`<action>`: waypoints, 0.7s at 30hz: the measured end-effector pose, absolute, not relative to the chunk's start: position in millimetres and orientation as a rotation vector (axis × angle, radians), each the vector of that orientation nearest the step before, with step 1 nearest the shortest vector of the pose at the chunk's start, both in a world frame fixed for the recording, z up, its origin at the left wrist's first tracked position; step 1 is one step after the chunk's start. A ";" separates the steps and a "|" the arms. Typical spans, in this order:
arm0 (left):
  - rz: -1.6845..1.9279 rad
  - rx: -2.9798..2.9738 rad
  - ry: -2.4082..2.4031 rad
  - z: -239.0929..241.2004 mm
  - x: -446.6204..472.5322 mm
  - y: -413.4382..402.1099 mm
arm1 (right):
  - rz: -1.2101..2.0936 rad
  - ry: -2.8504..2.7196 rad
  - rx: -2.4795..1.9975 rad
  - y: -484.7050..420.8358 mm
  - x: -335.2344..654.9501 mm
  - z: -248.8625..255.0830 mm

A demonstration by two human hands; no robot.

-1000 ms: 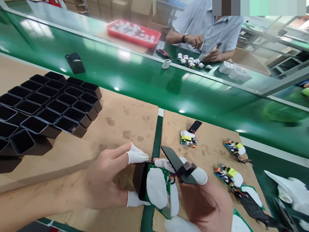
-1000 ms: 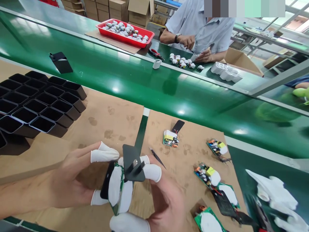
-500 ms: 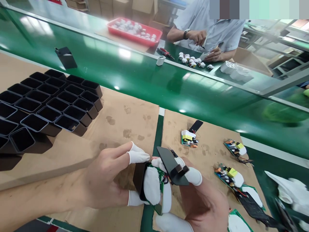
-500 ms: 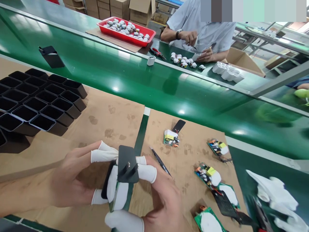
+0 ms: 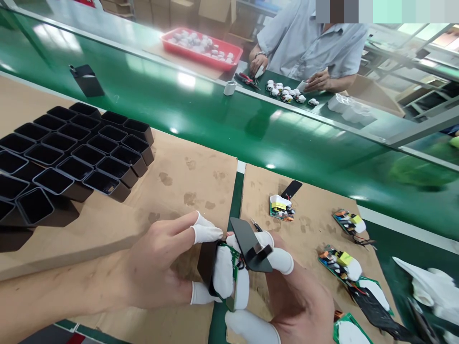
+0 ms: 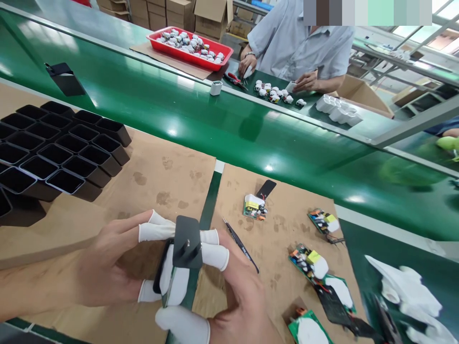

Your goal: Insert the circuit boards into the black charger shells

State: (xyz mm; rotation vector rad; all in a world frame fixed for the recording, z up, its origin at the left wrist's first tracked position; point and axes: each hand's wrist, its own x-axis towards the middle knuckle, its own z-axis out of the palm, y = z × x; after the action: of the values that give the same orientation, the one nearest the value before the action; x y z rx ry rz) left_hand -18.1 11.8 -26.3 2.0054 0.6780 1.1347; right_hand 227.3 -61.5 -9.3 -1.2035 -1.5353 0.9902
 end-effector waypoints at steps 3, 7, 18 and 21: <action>1.122 2.027 0.688 -27.3 -17.9 11.7 | 0.985 -1.561 -1.251 -58.1 224.0 -3.4; 1.138 2.050 0.680 -27.8 -17.1 10.6 | 1.038 -1.628 -1.131 -45.1 213.7 10.8; 1.117 2.041 0.721 -28.6 -17.1 11.1 | 0.986 -1.692 -1.140 -55.0 228.5 -10.1; 1.113 2.009 0.718 -29.6 -17.0 11.2 | 0.939 -1.689 -1.240 -59.4 232.5 -21.3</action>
State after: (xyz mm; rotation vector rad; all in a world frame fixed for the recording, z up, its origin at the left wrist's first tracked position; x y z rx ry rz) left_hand -17.0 11.2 -29.6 2.0087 0.7181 1.1126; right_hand 232.5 -59.4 -21.3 -1.2397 -1.6895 0.9385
